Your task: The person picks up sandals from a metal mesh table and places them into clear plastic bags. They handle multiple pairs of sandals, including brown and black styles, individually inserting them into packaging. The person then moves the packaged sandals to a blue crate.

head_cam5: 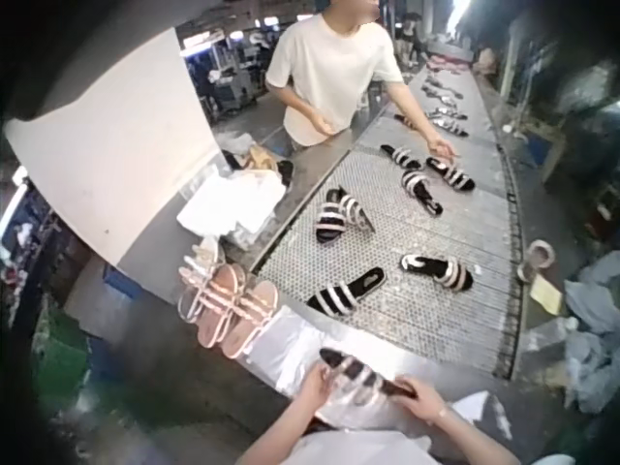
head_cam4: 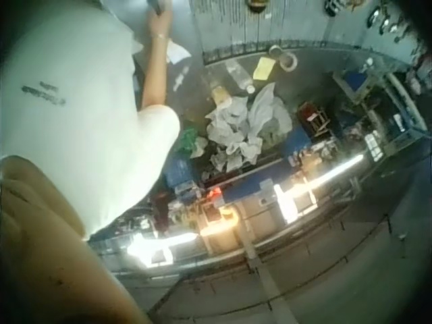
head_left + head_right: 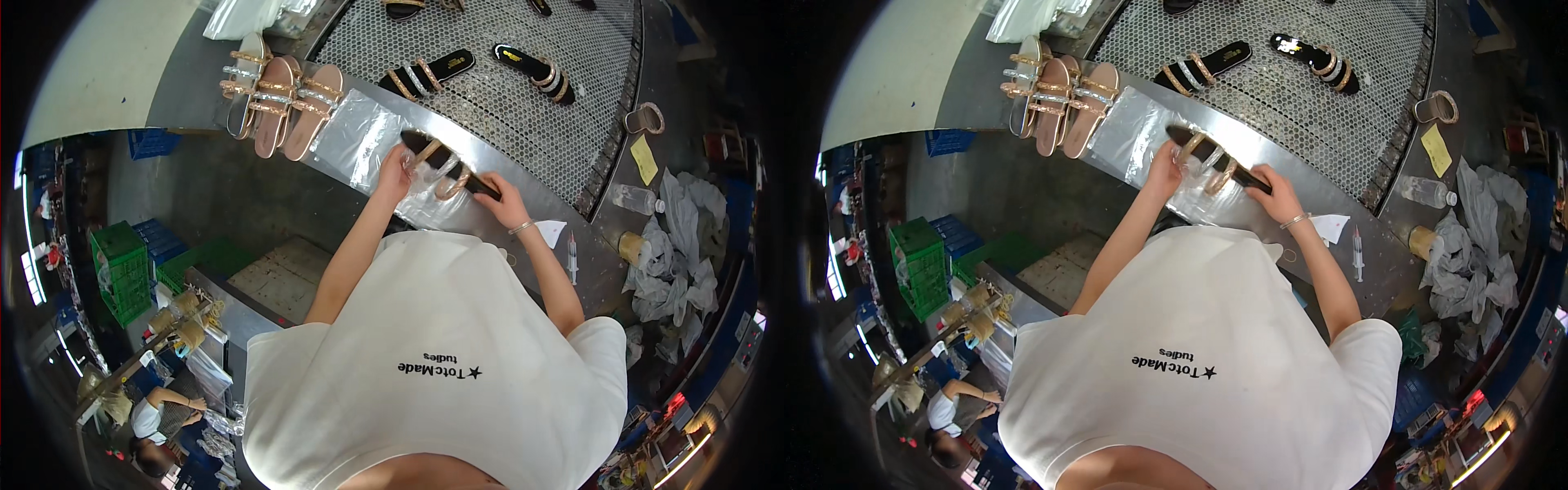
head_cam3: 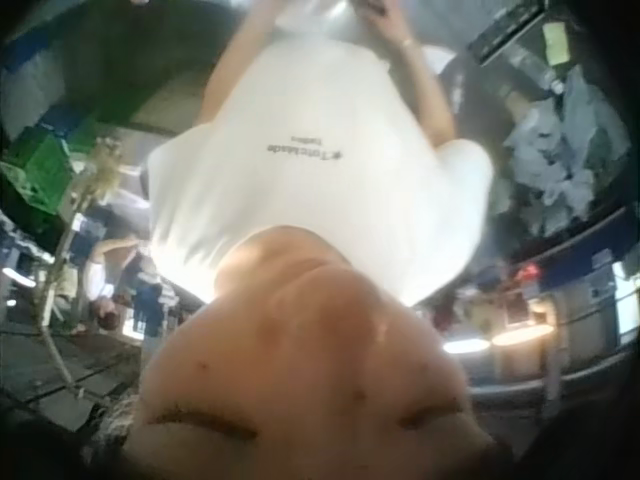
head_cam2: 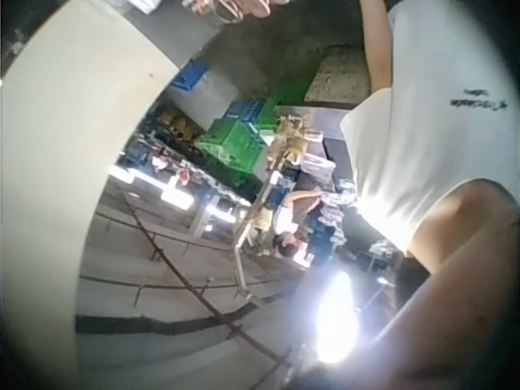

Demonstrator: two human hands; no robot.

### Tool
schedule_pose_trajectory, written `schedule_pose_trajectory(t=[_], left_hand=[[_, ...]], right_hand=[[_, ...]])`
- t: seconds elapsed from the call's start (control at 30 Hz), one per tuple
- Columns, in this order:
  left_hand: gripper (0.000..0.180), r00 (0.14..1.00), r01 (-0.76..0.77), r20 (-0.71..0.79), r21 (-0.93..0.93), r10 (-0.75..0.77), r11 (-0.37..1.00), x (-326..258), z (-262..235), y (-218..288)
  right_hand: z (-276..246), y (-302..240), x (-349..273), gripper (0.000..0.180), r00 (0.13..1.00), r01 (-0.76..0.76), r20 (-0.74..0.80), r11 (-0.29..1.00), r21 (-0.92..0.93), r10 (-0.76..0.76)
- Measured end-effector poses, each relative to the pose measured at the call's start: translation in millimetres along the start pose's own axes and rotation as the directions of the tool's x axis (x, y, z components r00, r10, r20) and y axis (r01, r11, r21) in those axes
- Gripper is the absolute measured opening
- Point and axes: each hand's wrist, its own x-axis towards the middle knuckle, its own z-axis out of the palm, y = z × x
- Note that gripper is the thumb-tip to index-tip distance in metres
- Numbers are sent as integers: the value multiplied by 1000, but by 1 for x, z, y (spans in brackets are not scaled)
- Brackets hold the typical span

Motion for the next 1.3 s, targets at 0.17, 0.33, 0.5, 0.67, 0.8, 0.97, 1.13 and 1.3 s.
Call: schedule_pose_trajectory(t=[0.17, 0.33, 0.5, 0.67, 0.8, 0.97, 1.13, 1.3], left_hand=[[9, 907, -402, 70, 431, 415, 808, -30, 15, 7], [11, 415, -843, 724, 534, 551, -66, -67, 36, 28], [10, 362, -827, 864, 471, 351, -306, -100, 54, 81], [9, 558, -810, 568, 533, 606, 246, -97, 77, 118], [10, 535, -791, 637, 609, 555, 62, -105, 91, 99], [9, 247, -812, 832, 457, 496, -362, -99, 109, 132], [9, 387, -873, 755, 485, 530, -53, -108, 138, 122], [7, 191, -893, 873, 345, 449, -291, -102, 162, 96]], right_hand=[[12, 15, -14, 33, 999, -1, -37, 883, -469, -19], [20, -9, 0, 33, 999, -49, -24, 998, -25, 49], [23, -60, 12, 32, 884, -466, 244, 700, 542, 399], [32, -55, 19, 35, 958, 161, -235, 986, -41, -166], [17, -85, 31, 28, 878, 183, -305, 848, -497, -368], [-3, -98, 39, 25, 965, -245, 79, 743, 623, 252], [7, -81, 41, 25, 977, 58, -213, 918, 393, 30], [-3, -90, 58, 28, 825, 153, -470, 925, -349, -314]])
